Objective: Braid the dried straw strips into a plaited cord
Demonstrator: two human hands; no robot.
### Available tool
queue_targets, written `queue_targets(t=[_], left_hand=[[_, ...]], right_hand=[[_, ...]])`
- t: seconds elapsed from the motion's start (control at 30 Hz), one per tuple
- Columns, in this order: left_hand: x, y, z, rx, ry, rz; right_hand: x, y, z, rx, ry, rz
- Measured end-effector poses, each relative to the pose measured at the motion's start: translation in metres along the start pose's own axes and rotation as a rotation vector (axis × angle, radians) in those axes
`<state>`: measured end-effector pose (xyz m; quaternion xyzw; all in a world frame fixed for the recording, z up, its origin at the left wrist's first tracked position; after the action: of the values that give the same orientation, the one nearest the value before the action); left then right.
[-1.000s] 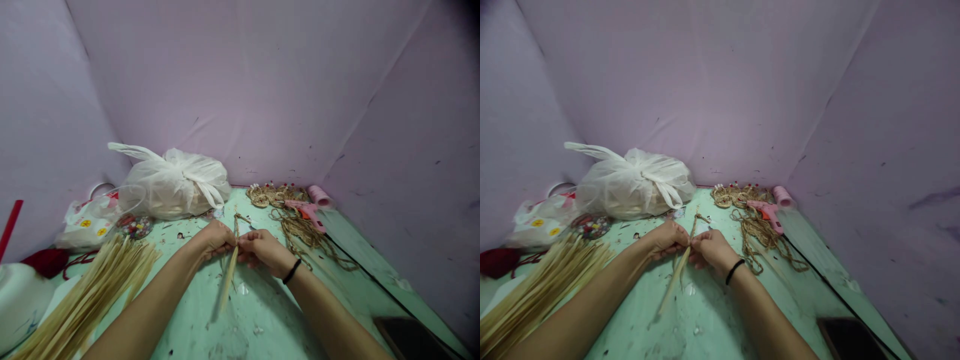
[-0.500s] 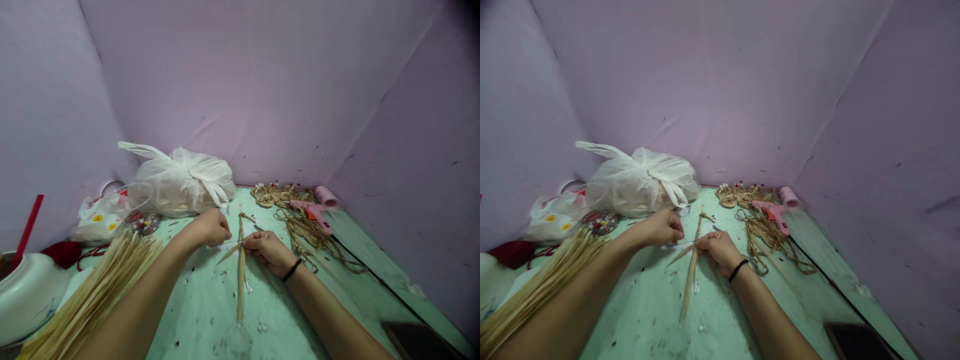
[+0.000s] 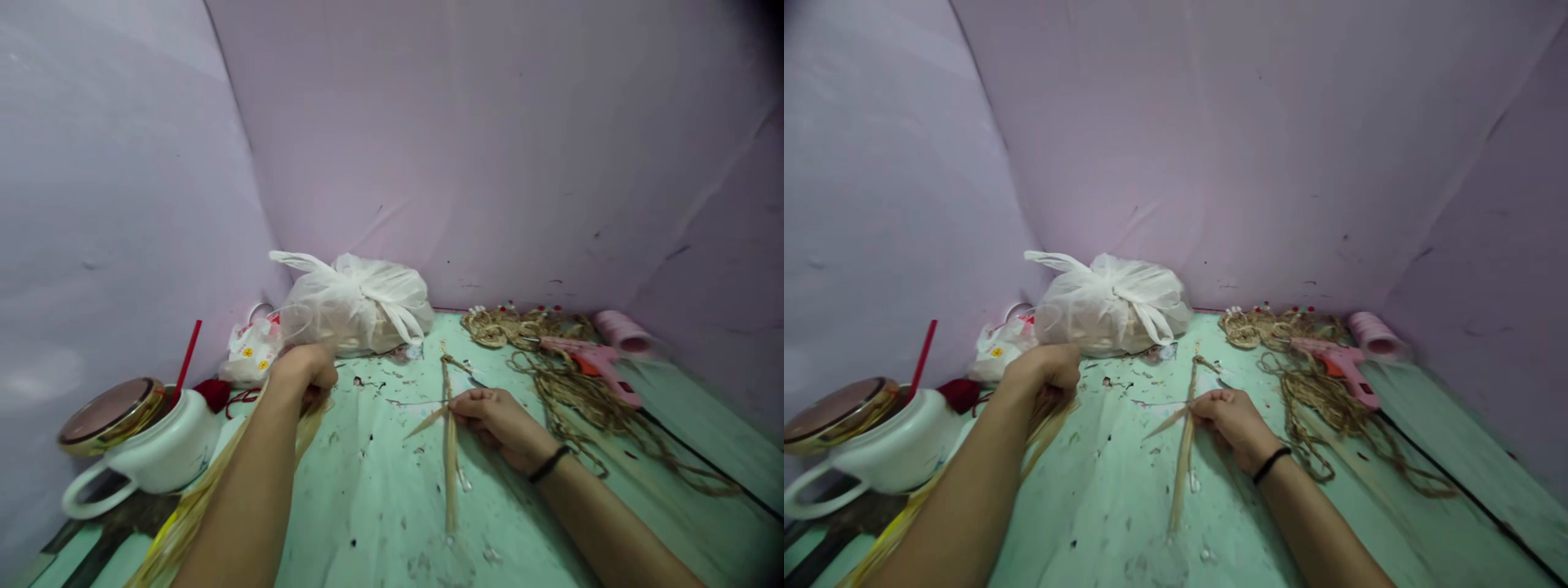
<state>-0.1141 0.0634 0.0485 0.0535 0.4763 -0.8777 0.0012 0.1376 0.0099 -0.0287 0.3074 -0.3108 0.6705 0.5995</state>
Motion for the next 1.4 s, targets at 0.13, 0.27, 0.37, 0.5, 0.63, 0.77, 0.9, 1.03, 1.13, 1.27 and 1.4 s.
queue_targets(t=[0.13, 0.27, 0.37, 0.5, 0.63, 0.77, 0.9, 1.03, 1.13, 1.27, 1.4], left_hand=[[0.001, -0.003, -0.006, -0.079, -0.070, -0.065], [-0.001, -0.003, -0.009, -0.068, -0.111, -0.078], [-0.004, 0.000, -0.013, -0.068, -0.124, -0.092], [-0.003, 0.007, -0.021, -0.003, -0.137, -0.093], [-0.001, 0.004, -0.022, -0.074, -0.060, -0.118], [-0.022, -0.006, -0.015, -0.255, 0.213, 0.016], [-0.068, 0.008, -0.015, -0.282, 0.634, 0.430], [-0.103, 0.038, -0.027, -0.167, 0.745, 0.704], [-0.113, 0.052, -0.034, -0.150, 0.640, 0.812], [-0.113, 0.057, -0.034, -0.091, 0.527, 0.902], [-0.114, 0.059, -0.031, -0.012, 0.497, 0.923]], right_hand=[[-0.001, -0.001, 0.000, -0.015, -0.013, 0.009], [0.000, 0.000, 0.002, -0.019, -0.022, 0.013], [0.001, 0.000, 0.001, -0.022, -0.019, 0.017], [-0.001, -0.001, -0.002, -0.017, -0.021, 0.015], [-0.001, -0.002, -0.002, -0.024, -0.016, 0.010], [0.000, -0.001, -0.001, -0.033, -0.016, 0.025], [0.002, -0.001, 0.000, -0.032, -0.028, 0.024], [0.002, -0.001, -0.001, -0.021, -0.055, -0.009], [0.001, -0.003, -0.002, -0.019, -0.059, -0.024], [0.001, -0.003, -0.001, 0.000, -0.052, -0.036], [0.003, -0.002, 0.001, 0.009, -0.050, -0.052]])
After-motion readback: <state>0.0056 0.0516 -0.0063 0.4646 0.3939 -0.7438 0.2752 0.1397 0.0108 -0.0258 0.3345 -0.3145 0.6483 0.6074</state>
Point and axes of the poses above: each hand's wrist, its own z-axis away from the middle knuckle, its own y-axis out of the palm, x = y × z, the point moved 2 cm from there along -z, towards the middle knuckle, and after that the axes turned 12 degrees about y, right-handed, at the moved point
